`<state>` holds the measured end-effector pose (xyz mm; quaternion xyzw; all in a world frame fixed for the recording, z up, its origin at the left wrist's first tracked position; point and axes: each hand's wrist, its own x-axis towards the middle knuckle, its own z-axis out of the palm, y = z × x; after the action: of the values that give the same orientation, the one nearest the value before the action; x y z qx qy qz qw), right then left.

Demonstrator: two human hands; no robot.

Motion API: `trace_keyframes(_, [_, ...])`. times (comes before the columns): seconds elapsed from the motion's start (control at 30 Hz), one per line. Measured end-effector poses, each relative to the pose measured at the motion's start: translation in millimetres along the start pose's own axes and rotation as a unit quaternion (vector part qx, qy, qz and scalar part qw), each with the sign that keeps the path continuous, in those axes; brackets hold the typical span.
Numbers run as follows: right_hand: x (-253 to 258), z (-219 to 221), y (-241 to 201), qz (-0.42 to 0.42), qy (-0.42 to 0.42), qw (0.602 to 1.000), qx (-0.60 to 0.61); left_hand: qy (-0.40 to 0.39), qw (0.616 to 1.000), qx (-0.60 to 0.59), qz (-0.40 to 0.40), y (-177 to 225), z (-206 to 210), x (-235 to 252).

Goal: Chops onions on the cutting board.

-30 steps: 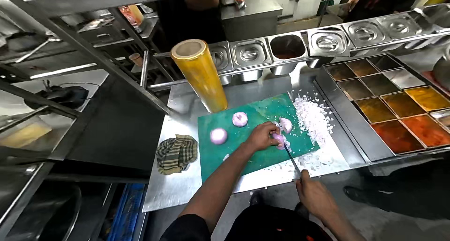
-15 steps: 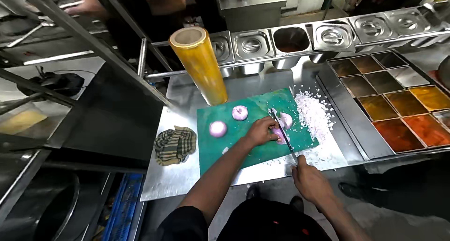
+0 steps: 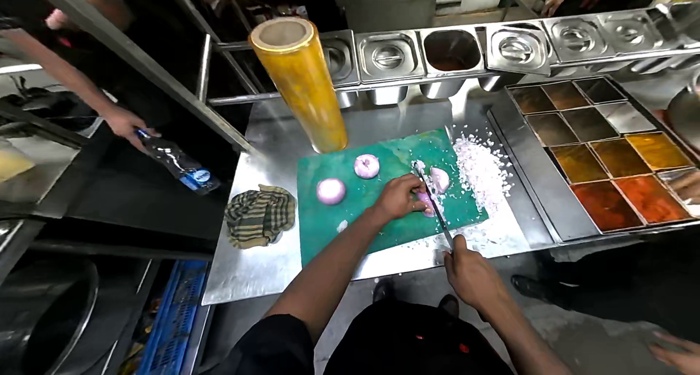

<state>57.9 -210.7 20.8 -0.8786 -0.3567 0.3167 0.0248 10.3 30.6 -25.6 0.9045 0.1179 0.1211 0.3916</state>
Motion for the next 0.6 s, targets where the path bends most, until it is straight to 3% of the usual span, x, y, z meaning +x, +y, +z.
trace_keyframes(0.23, [-16.5, 61.7, 32.6, 0.019, 0.0, 0.999, 0.044, 0.011, 0.999, 0.019, 0.027, -3.8, 1.6, 0.3])
trace_keyframes(0.6, [-7.1, 15.8, 9.6, -0.012, 0.037, 0.999, 0.0, 0.021, 0.999, -0.002, 0.028, -1.0, -0.8, -2.7])
